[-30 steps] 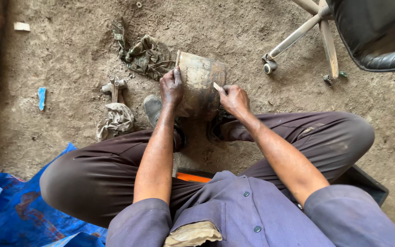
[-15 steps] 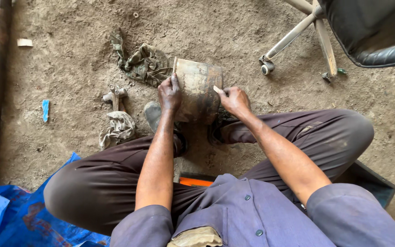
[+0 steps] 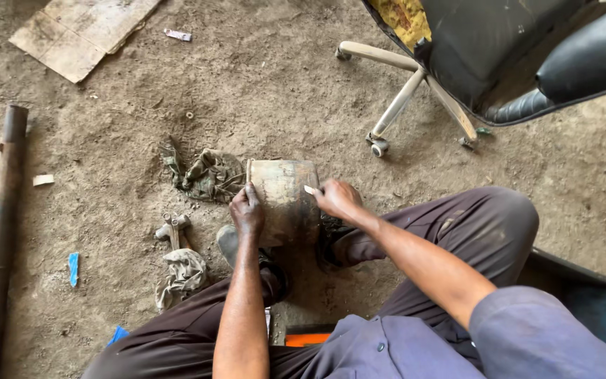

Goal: The person sits on the ground and uses a metal scraper to remove material from the surface of a cylindrical metal object. They rotate the object periodically to access different areas and continue scraping until the end of the clip.

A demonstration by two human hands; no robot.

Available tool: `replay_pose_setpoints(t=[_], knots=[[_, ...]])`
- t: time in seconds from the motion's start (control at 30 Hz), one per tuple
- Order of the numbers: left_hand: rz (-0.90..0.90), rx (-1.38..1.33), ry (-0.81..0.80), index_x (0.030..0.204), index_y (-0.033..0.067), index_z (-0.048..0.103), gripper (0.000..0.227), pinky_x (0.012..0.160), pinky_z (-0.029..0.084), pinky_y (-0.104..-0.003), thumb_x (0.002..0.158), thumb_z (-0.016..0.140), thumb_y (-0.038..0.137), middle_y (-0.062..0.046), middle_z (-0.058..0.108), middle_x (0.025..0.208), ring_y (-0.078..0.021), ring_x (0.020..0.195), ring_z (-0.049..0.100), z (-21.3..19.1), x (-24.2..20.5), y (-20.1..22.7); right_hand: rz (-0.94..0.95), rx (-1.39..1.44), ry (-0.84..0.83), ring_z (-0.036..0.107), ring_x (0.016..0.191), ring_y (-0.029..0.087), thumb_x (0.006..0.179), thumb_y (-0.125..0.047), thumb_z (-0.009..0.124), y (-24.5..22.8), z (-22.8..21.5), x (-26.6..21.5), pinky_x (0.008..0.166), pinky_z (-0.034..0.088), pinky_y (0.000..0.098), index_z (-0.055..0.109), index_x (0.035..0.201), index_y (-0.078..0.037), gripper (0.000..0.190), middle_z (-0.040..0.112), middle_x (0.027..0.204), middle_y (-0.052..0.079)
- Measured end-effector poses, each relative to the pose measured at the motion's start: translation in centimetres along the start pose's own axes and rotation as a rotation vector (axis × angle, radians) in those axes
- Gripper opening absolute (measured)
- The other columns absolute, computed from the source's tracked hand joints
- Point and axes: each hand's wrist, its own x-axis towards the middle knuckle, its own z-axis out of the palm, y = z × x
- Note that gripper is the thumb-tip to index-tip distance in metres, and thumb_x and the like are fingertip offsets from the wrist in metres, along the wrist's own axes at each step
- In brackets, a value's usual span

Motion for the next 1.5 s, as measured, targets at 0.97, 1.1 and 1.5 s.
replay_pose_setpoints(t=[0.97, 1.1, 1.5], knots=[[0.004, 0.016, 0.08, 0.087, 0.0048, 0.074, 0.046, 0.065, 0.049, -0.052, 0.104, 0.051, 0.041, -0.022, 0.07, 0.078, -0.0399, 0.072, 0.066, -0.6, -0.1, 3.0, -0.218, 0.019, 0.211, 0.071, 0.068, 0.032, 0.096, -0.046, 0.055, -8.2, 0.8, -4.4, 0.062, 0.058, 0.0469, 0.079, 0.102, -0.014, 0.04, 0.075, 0.079, 0.015], [-0.017, 0.019, 0.057, 0.084, 0.0038, 0.071, 0.047, 0.068, 0.049, -0.055, 0.104, 0.05, 0.041, -0.022, 0.07, 0.079, -0.0407, 0.073, 0.068, 0.7, 0.7, 1.2, 0.005, -0.017, 0.04, 0.07, 0.077, 0.045, 0.104, -0.052, 0.047, -6.9, -1.2, -4.4, 0.066, 0.057, 0.0592, 0.075, 0.104, -0.014, 0.048, 0.074, 0.082, 0.021], [-0.037, -0.306, 0.122, 0.086, -0.0008, 0.069, 0.068, 0.074, 0.045, -0.055, 0.106, 0.032, 0.052, -0.029, 0.067, 0.081, -0.0455, 0.075, 0.061, 2.9, 2.4, -3.6, -0.194, -0.072, 0.223, 0.071, 0.084, 0.044, 0.095, -0.043, 0.061, -11.4, 0.0, -5.8, 0.075, 0.057, 0.0547, 0.08, 0.102, -0.013, 0.037, 0.074, 0.092, 0.021]])
